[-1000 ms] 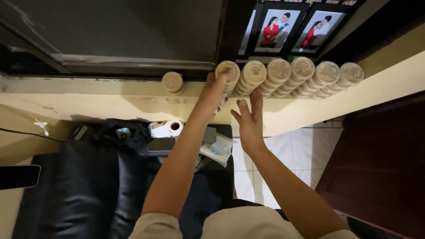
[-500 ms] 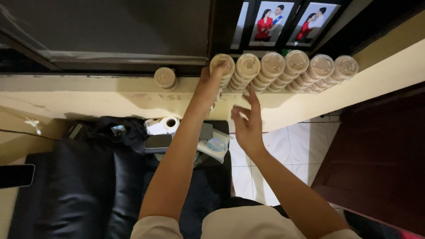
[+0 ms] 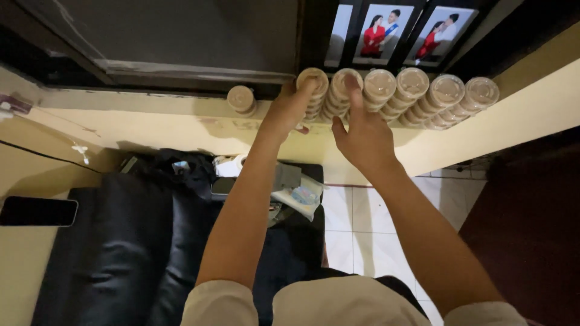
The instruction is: The person stacks small, round, beige containers on a black countertop. They then carry the stacks to a nearby shelf and place them in rows next to other similar stacks.
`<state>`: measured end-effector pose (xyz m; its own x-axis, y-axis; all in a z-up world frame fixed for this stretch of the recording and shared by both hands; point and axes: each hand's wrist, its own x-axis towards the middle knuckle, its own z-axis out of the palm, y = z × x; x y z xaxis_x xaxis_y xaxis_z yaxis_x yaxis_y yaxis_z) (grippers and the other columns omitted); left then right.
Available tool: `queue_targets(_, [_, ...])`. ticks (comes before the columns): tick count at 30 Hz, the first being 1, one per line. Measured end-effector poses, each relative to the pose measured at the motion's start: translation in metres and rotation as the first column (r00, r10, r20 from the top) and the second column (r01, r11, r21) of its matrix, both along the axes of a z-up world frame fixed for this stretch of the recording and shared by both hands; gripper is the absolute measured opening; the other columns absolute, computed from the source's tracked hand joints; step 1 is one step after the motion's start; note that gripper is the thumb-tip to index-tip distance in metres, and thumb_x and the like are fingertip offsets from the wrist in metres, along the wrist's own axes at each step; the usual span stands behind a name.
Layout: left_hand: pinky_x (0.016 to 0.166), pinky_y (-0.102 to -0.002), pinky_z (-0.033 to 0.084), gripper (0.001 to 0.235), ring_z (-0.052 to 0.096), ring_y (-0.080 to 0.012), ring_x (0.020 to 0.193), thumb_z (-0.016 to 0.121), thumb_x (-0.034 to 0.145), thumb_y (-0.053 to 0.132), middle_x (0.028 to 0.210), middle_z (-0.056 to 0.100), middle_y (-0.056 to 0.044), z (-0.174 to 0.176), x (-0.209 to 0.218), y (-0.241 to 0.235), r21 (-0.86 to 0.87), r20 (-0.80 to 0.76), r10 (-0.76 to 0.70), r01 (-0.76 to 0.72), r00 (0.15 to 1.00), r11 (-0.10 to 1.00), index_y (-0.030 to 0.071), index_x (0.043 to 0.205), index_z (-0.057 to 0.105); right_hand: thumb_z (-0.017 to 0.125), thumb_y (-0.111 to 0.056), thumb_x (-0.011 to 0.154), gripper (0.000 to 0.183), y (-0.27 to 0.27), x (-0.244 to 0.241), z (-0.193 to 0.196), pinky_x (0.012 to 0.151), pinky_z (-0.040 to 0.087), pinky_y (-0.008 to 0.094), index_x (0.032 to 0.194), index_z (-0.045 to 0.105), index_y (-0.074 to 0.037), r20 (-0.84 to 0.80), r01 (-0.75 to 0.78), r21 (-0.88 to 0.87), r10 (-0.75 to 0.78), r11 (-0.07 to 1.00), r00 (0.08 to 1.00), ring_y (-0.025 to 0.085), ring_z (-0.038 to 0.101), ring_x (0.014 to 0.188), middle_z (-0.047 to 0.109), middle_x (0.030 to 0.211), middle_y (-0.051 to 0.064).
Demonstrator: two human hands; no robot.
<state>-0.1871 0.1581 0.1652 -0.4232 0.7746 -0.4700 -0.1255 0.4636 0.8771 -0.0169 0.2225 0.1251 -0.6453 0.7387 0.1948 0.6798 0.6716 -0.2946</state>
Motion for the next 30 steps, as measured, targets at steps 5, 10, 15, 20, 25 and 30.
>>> queue_targets(5, [0.078, -0.052, 0.069, 0.109, 0.05, -0.0505, 0.136, 0.057, 0.08, 0.07, 0.158, 0.036, -0.032, 0.016, 0.005, -0.012, 0.025, 0.026, 0.01, -0.011, 1.0, 1.0, -0.004, 0.156, 0.032, 0.071, -0.039, 0.094, 0.08, 0.02, 0.004, -0.019, 0.056, 0.059, 0.055, 0.161, 0.03, -0.021, 0.028, -0.025, 0.133, 0.022, 0.991, 0.999, 0.043, 0.073, 0.065, 0.072, 0.074, 0.015])
queue_targets(10, [0.073, -0.037, 0.071, 0.114, 0.076, -0.0348, 0.101, 0.048, 0.073, 0.087, 0.148, 0.05, -0.028, 0.017, 0.004, -0.031, -0.07, -0.124, -0.037, 0.029, 0.992, 0.997, 0.004, 0.151, 0.04, 0.082, -0.025, 0.087, 0.093, 0.017, 0.006, 0.01, 0.058, 0.06, 0.05, 0.165, 0.031, -0.022, -0.032, -0.136, 0.227, 0.147, 0.964, 0.989, 0.042, 0.073, 0.064, 0.071, 0.069, 0.016])
queue_targets(15, [0.067, -0.031, 0.058, 0.085, 0.071, -0.021, 0.065, 0.042, 0.074, 0.075, 0.135, 0.067, -0.004, -0.002, 0.019, -0.054, 0.079, -0.113, 0.293, -0.285, 0.949, 0.955, 0.019, 0.137, 0.053, 0.074, -0.036, 0.097, 0.081, 0.027, -0.001, 0.036, 0.035, 0.052, 0.046, 0.166, 0.033, -0.027, 0.32, -0.21, 0.146, 0.154, 0.967, 0.935, 0.036, 0.066, 0.048, 0.065, 0.059, 0.013])
queue_targets(20, [0.053, -0.03, 0.055, 0.037, 0.062, -0.0155, 0.051, 0.059, 0.093, 0.043, 0.105, 0.069, -0.003, -0.104, 0.07, -0.068, 0.242, -0.041, 0.378, -0.358, 0.925, 0.902, 0.019, 0.122, 0.057, 0.066, -0.027, 0.104, 0.039, 0.038, 0.003, 0.071, 0.053, 0.057, 0.047, 0.142, 0.062, -0.018, 0.238, -0.347, 0.23, 0.293, 0.909, 0.926, 0.031, 0.068, 0.079, 0.072, 0.088, 0.007])
queue_targets(25, [0.047, -0.028, 0.058, 0.035, 0.061, -0.0144, 0.055, 0.065, 0.094, 0.036, 0.107, 0.07, -0.003, -0.177, 0.118, -0.087, 0.19, 0.099, 0.279, -0.294, 0.955, 0.937, 0.015, 0.122, 0.065, 0.086, -0.05, 0.089, 0.045, 0.068, -0.007, 0.08, 0.097, 0.039, 0.048, 0.112, 0.079, -0.013, 0.244, -0.57, 0.398, 0.516, 0.719, 0.821, 0.035, 0.062, 0.111, 0.076, 0.123, 0.016])
queue_targets(30, [0.062, -0.034, 0.059, 0.046, 0.068, -0.022, 0.066, 0.057, 0.093, 0.046, 0.123, 0.069, -0.011, -0.186, 0.135, -0.122, -0.085, 0.156, 0.112, -0.1, 0.981, 0.991, 0.018, 0.129, 0.062, 0.087, -0.041, 0.08, 0.051, 0.076, -0.011, 0.069, 0.087, 0.037, 0.053, 0.12, 0.07, -0.014, 0.277, -0.496, 0.129, 0.449, 0.858, 0.849, 0.043, 0.05, 0.111, 0.067, 0.102, 0.015])
